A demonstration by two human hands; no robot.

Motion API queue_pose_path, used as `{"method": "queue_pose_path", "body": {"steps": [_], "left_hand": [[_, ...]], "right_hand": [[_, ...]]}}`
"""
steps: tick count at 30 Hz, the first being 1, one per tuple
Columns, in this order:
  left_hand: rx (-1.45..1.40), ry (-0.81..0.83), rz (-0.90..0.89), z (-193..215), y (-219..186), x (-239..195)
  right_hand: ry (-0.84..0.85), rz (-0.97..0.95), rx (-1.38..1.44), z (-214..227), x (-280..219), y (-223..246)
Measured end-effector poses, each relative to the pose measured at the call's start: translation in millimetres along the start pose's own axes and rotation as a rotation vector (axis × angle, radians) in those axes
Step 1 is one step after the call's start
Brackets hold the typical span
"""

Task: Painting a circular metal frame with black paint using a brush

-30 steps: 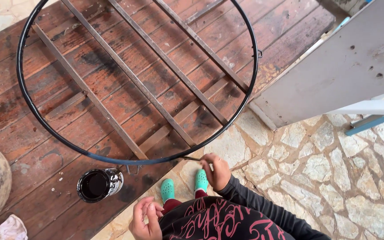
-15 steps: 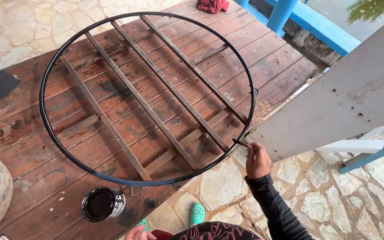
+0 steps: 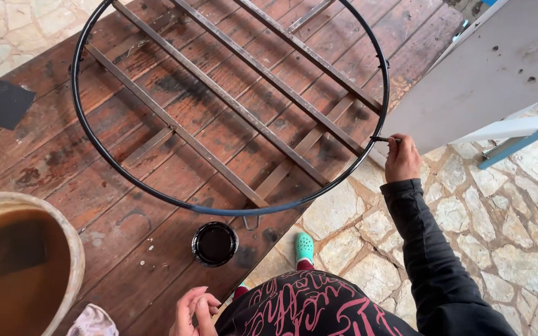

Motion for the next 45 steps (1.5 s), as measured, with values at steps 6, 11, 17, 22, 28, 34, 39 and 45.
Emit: {"method": "queue_pose_path", "body": {"steps": [6, 11, 17, 22, 28, 34, 39, 45], "left_hand": [[-0.106, 0.016, -0.084, 43.6, 21.0, 26.8], [-0.117, 0.105, -0.084, 55.8, 37.8, 44.5], [-0.124, 0.175, -0.101, 43.4, 30.4, 51.6], [-0.149, 0.157, -0.117, 30.4, 19.4, 48.0], [-0.146, 0.083, -0.101, 24.4, 20.6, 50.4], [-0.114, 0.018, -0.100, 25.0, 14.6, 49.9], [-0.058, 0.000, -0.079, 15.6, 39.0, 60.3], [0.043, 0.245, 0.007, -37.4, 73.0, 62.8]], "right_hand": [[0.069, 0.153, -0.176, -1.6, -55.2, 75.8], [0.165, 0.105, -0.086, -13.8, -114.5, 139.7], [0.136, 0.036, 0.146, -3.3, -138.1, 235.2], [-0.056, -0.595, 0.719, -9.5, -133.8, 157.4], [-0.003, -0.388, 0.442, 18.2, -106.7, 172.5], [-0.008, -0.250, 0.250, 9.8, -126.6, 156.3], [0.030, -0.302, 0.356, -11.4, -130.5, 153.8], [-0.035, -0.153, 0.097, 8.4, -126.0, 135.9]]}}
Point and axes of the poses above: each hand's wrist, its own x-axis towards the middle knuckle, its own z-axis out of the back of the hand, y = z × x, the point moved 9 cm from there along x, towards the middle knuckle, and after that the axes turned 2 degrees about x, right-handed, at the moved point
